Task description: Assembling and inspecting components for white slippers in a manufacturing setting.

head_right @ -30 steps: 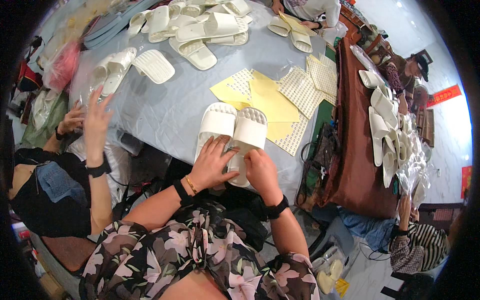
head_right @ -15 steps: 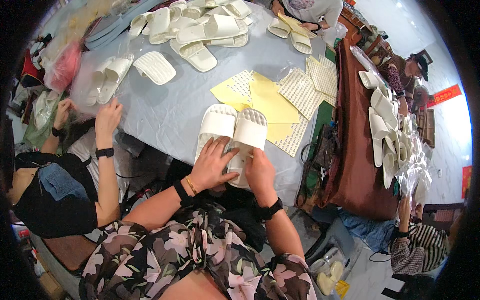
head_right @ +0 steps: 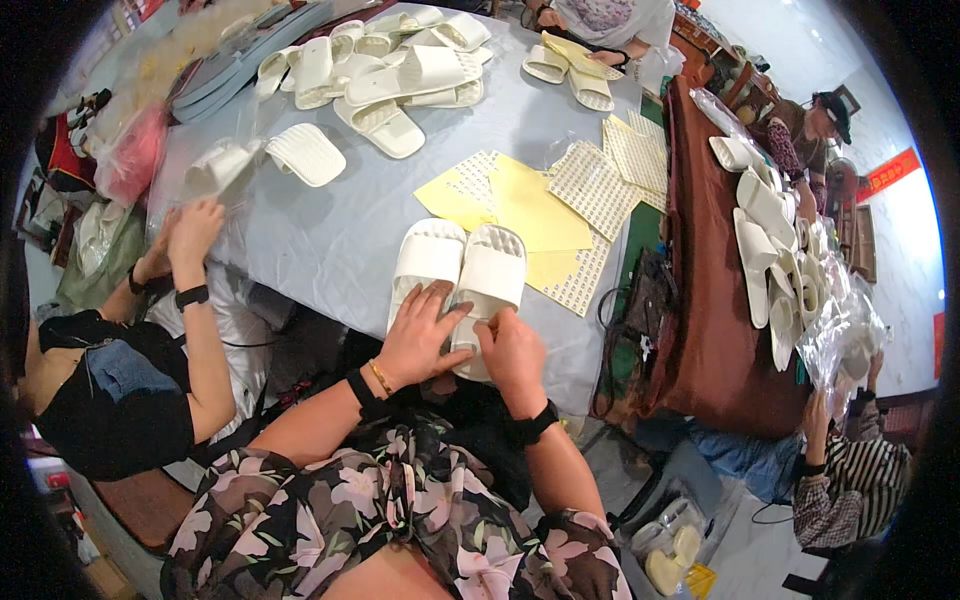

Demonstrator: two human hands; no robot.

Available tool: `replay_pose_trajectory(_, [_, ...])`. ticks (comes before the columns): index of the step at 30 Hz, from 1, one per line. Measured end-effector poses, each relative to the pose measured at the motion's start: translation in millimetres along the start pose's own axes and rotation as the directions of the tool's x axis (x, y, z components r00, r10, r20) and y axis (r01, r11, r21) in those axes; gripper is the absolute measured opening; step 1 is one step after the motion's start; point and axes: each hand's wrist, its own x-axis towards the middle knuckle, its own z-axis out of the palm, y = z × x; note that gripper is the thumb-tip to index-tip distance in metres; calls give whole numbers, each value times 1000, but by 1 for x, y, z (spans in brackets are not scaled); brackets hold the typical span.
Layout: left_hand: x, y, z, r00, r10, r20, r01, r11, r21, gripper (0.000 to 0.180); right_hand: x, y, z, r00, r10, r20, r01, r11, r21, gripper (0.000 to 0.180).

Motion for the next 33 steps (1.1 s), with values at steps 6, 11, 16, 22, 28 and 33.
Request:
replay_pose_trajectory(6, [0,1,0,1000,-11,23,11,1000,4,65,0,7,-5,997,-4,76,-5,993,122,22])
replay_pose_trajectory(11, [1,3,-2,1000,-13,23,12,1000,2,65,5,8,-5,994,97,55,-108,961,254,23])
replay_pose_trajectory(16, [1,2,-1,1000,-5,-16,4,1000,-16,63,1,14,-1,997,29,67,-39,988,148,24])
replay_pose_trajectory(22, [11,0,13,990,-37,-135,10,982,-190,48,-9,44,-10,990,131,56,-143,916,375,21])
replay_pose_trajectory(28, [23,11,24,983,-168,-73,160,982,-103,67,-1,73,3,999,2,-38,13,917,400,14])
replay_pose_trajectory(33, [24,3,0,953,-254,-166,237,964,-119,68,4,94,4,999,-51,-3,50,951,304,18])
